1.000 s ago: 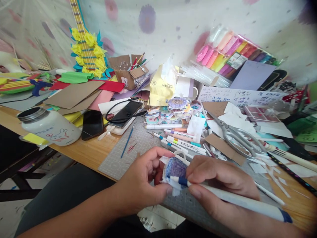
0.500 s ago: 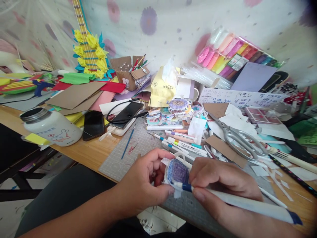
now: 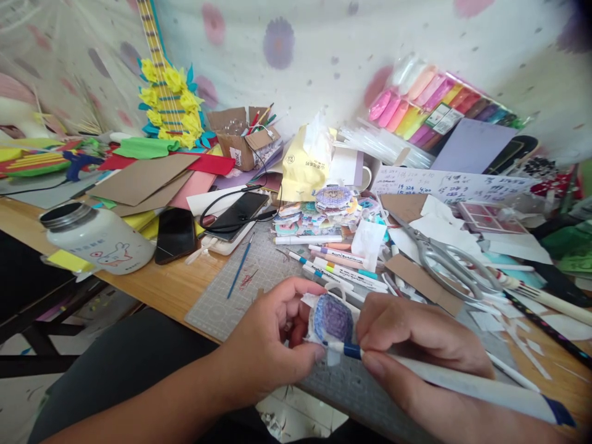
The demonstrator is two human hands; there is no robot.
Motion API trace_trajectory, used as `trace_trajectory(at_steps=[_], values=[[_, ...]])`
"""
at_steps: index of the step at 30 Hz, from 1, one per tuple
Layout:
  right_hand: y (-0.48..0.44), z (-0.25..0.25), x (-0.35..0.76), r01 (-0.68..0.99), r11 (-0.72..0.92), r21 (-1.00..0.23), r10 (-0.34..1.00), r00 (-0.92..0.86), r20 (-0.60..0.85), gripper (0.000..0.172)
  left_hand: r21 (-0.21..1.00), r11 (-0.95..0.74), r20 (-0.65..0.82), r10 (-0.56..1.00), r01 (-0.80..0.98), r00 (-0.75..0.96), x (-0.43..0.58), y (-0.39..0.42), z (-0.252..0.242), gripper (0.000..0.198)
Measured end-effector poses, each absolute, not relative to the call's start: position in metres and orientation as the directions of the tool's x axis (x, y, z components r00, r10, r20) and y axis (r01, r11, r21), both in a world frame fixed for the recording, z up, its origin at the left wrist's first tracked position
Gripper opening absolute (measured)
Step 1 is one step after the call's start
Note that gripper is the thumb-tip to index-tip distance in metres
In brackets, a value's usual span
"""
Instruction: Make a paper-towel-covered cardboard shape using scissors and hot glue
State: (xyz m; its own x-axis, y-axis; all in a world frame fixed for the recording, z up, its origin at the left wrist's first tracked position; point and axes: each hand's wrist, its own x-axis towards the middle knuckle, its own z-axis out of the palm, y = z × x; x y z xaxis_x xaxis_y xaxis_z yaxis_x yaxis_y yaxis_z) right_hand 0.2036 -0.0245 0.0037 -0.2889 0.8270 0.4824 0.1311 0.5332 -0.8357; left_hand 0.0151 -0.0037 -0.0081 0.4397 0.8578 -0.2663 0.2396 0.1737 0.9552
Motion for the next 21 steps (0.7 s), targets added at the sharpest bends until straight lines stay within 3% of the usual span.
trace_trajectory(at_steps=[21], values=[[-0.0257,0.0023,0.2091,0.149,0.479,-0.865,0.854,-0.305,0.42,0.015,0.959,0.197,-0.269,0.857,0.204,0.44,0.0139,-0.0037,-0.0082,0.048]])
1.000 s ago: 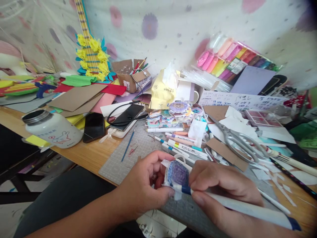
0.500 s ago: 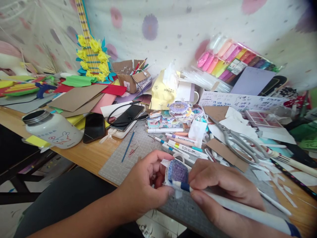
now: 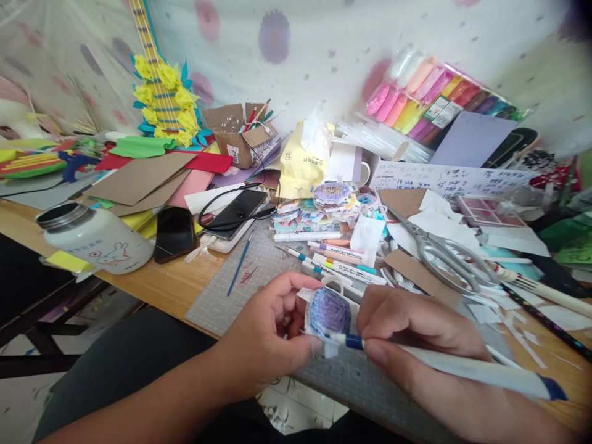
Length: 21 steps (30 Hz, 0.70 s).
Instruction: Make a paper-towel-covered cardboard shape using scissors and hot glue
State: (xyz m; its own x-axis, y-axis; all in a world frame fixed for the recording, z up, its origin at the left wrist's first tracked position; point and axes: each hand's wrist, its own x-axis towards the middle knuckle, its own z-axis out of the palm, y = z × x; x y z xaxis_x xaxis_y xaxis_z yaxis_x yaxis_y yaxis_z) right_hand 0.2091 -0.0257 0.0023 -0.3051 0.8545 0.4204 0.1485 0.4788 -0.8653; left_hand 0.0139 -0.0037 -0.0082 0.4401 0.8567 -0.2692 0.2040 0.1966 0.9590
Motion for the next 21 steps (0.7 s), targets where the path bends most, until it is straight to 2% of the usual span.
trace_trajectory(at_steps=[8,13,18,21], values=[[-0.0259,0.0047,0.2093,0.179,0.471,-0.864,0.864,-0.288,0.412,0.017,0.959,0.202,-0.275,0.833,0.199,0.479,0.0108,-0.0044,-0.0132,0.049],[-0.026,0.0032,0.2088,0.121,0.481,-0.868,0.856,-0.279,0.435,0.013,0.959,0.199,-0.274,0.827,0.201,0.49,0.0113,-0.0048,-0.0126,0.05],[-0.0254,0.0048,0.2086,0.176,0.453,-0.874,0.875,-0.276,0.398,0.019,0.958,0.215,-0.282,0.815,0.187,0.507,0.0116,-0.004,-0.012,0.049],[-0.0251,0.0046,0.2092,0.141,0.461,-0.876,0.869,-0.273,0.413,0.013,0.956,0.222,-0.291,0.81,0.193,0.509,0.0118,-0.0027,-0.0125,0.05]])
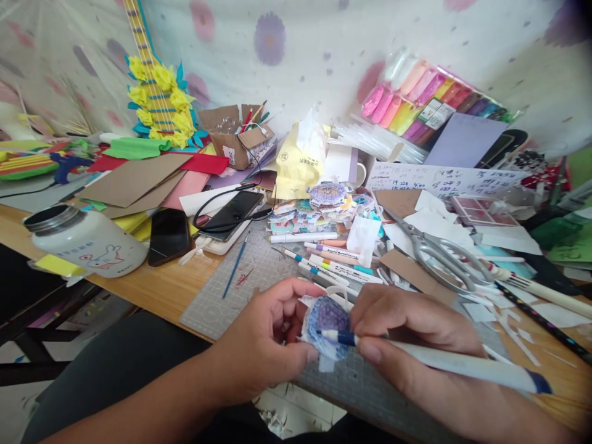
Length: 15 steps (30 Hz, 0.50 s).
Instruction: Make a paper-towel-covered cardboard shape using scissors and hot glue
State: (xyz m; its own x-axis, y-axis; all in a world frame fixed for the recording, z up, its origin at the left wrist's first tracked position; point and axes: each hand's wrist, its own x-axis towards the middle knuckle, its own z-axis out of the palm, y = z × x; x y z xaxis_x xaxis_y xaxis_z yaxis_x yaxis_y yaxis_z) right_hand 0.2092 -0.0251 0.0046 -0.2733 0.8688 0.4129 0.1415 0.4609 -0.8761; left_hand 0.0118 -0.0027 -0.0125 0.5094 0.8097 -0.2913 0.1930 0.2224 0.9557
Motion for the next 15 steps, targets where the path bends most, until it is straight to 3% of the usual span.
trace_trajectory(at_steps=[15], values=[[-0.0238,0.0039,0.2166,0.175,0.408,-0.896,0.883,-0.326,0.338,0.017,0.947,0.277,-0.322,0.781,0.165,0.535,0.0117,-0.0006,-0.0094,0.05]])
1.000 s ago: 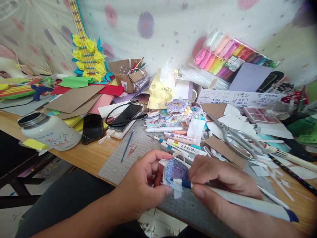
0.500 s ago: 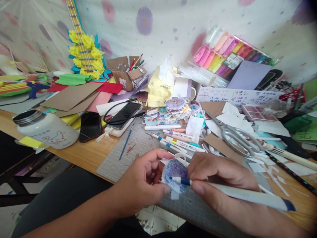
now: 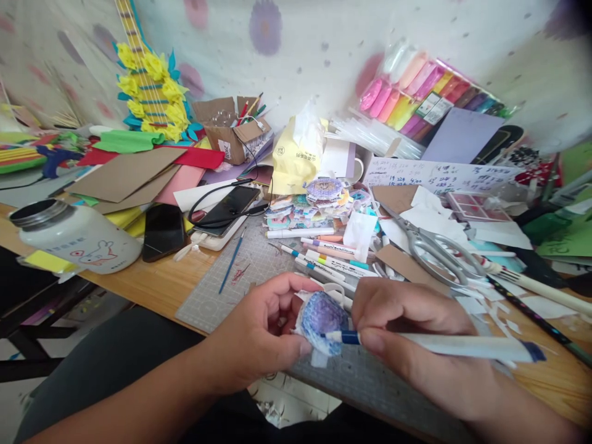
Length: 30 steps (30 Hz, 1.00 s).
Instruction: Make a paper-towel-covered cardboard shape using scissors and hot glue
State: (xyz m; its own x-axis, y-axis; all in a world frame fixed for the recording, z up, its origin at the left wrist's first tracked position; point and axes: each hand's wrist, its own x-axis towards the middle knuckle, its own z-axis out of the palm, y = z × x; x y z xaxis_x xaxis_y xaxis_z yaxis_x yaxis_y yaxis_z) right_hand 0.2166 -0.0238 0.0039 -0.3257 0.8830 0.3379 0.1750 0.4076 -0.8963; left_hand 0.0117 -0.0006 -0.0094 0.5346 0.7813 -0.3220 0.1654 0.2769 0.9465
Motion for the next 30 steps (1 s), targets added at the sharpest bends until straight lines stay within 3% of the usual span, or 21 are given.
trace_trajectory(at_steps=[30], values=[[-0.0254,0.0067,0.2114,0.148,0.43,-0.891,0.865,-0.351,0.359,0.015,0.927,0.343,-0.368,0.766,0.149,0.527,0.0136,-0.0016,-0.0115,0.051]])
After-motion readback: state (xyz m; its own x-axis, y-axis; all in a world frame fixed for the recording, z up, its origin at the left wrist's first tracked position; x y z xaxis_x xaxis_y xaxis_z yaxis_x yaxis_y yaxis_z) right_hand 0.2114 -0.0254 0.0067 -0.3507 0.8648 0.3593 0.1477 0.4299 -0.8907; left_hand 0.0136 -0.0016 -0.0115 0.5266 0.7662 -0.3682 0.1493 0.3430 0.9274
